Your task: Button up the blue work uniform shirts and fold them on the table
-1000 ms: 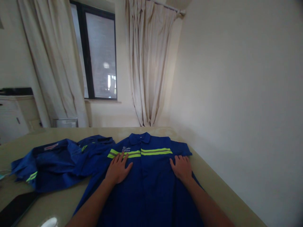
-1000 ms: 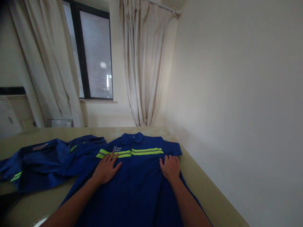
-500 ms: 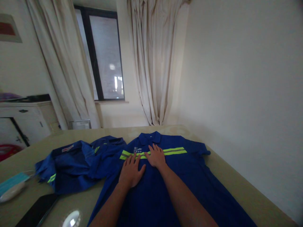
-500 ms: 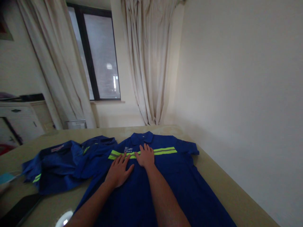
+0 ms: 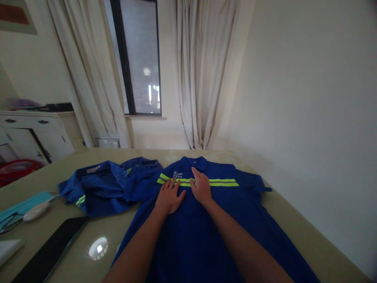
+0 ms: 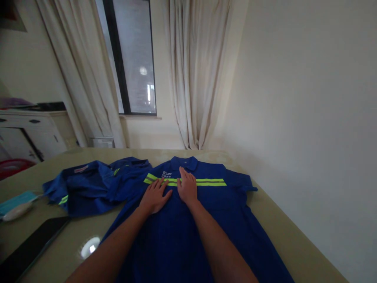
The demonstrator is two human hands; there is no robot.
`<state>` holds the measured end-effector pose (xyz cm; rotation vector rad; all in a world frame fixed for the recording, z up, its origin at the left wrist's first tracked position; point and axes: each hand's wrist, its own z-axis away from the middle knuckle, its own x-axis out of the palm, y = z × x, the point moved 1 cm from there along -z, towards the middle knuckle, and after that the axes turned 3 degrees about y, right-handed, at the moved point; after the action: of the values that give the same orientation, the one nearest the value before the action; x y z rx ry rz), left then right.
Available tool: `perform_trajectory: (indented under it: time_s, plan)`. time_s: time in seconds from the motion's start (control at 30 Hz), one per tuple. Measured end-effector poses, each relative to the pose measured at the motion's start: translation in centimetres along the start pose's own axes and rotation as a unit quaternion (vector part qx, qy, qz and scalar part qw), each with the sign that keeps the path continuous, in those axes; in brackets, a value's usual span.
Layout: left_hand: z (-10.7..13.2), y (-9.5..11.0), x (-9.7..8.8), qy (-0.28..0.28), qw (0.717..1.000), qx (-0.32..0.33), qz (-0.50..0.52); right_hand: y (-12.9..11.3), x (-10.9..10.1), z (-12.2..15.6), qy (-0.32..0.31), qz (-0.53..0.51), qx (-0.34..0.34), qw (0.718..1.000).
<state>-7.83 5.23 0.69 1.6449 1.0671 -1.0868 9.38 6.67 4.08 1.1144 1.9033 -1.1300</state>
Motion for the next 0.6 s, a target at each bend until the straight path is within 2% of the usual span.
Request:
perform_trajectory:
  time_s: [0.07, 0.17, 0.27, 0.33, 0.43, 0.6]
  plan:
    - [-0.4, -0.2, 0.0, 0.007, 1.000, 0.000, 0.005, -1.0, -2.3, 3.4, -0.002, -0.041, -0.035, 0.999]
    - [-0.7, -0.2, -0.4, 0.024, 1.000, 0.005, 0.009, -1.5, -5.3, 12.0, -0.090, -0.044, -0.144, 0.984]
    - [-0.5, 0.0, -1.1, 0.040, 0.999, 0.009, 0.009, 0.1, -7.0, 21.1, -0.090, 0.013, -0.242, 0.966]
    - [-0.1, 0.1, -1.6, 0.041, 0.999, 0.015, 0.007, 1.9, -7.7, 25.2, -0.061, 0.077, -0.241, 0.965]
    - [1.2, 0.4, -2.1, 0.030, 0.999, 0.030, 0.001, 4.1, -8.7, 27.7, -0.050, 0.116, -0.218, 0.968]
    - [4.7, 0.6, -2.7, 0.005, 0.998, 0.066, -0.018, 4.6, -11.3, 27.7, -0.082, 0.083, -0.177, 0.977]
